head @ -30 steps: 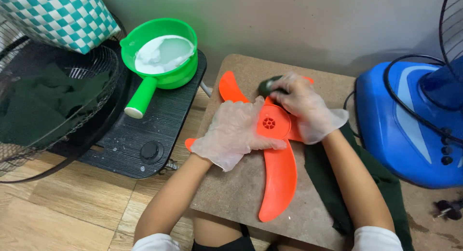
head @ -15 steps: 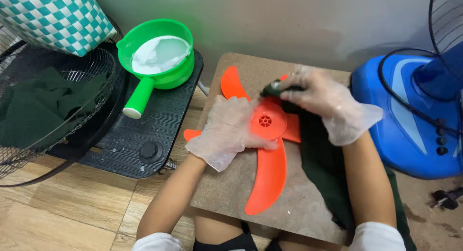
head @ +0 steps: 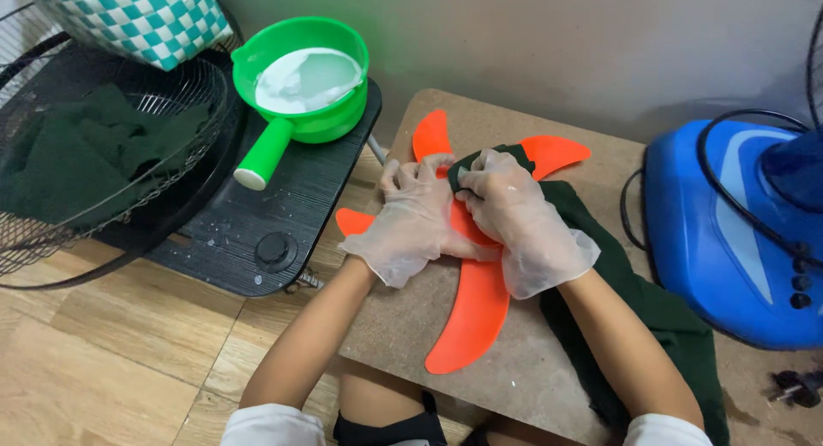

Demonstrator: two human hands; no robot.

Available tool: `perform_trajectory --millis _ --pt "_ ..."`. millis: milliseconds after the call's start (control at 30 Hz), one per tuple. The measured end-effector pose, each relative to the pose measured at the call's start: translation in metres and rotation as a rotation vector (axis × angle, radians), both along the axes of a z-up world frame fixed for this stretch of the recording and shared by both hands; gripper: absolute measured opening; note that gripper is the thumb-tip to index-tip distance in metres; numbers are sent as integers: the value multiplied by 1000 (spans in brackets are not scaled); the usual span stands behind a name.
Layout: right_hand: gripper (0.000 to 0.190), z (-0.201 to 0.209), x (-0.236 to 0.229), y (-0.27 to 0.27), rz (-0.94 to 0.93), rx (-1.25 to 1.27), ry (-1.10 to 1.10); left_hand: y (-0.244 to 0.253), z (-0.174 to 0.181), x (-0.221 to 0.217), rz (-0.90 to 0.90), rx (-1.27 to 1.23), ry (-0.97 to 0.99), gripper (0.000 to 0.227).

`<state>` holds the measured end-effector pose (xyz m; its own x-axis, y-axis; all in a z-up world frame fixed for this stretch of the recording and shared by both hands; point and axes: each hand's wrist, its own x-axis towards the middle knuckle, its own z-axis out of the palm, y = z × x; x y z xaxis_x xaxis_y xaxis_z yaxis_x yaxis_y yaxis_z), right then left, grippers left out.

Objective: Cleaning a plastic fan blade assembly using a cloth and cleaning solution

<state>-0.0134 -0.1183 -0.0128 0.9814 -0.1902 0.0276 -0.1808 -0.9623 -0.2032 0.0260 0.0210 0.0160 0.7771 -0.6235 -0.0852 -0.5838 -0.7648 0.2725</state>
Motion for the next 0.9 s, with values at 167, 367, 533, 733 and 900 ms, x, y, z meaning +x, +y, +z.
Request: perform_trajectory --millis 167,367,533,733,900 --pt "19 25 -11 14 89 23 64 0 -5 0 16 -26 39 105" --pt "24 60 -35 25 -163 243 426 4 -18 6 -35 -90 39 93" --pt "31 44 -40 -11 -412 221 549 7 1 6 -108 -53 152 102" --pt "27 52 -37 -22 -652 182 335 13 11 2 -137 -122 213 102" --pt "6 89 -34 18 -533 709 -156 10 9 -2 -113 -77 189 103"
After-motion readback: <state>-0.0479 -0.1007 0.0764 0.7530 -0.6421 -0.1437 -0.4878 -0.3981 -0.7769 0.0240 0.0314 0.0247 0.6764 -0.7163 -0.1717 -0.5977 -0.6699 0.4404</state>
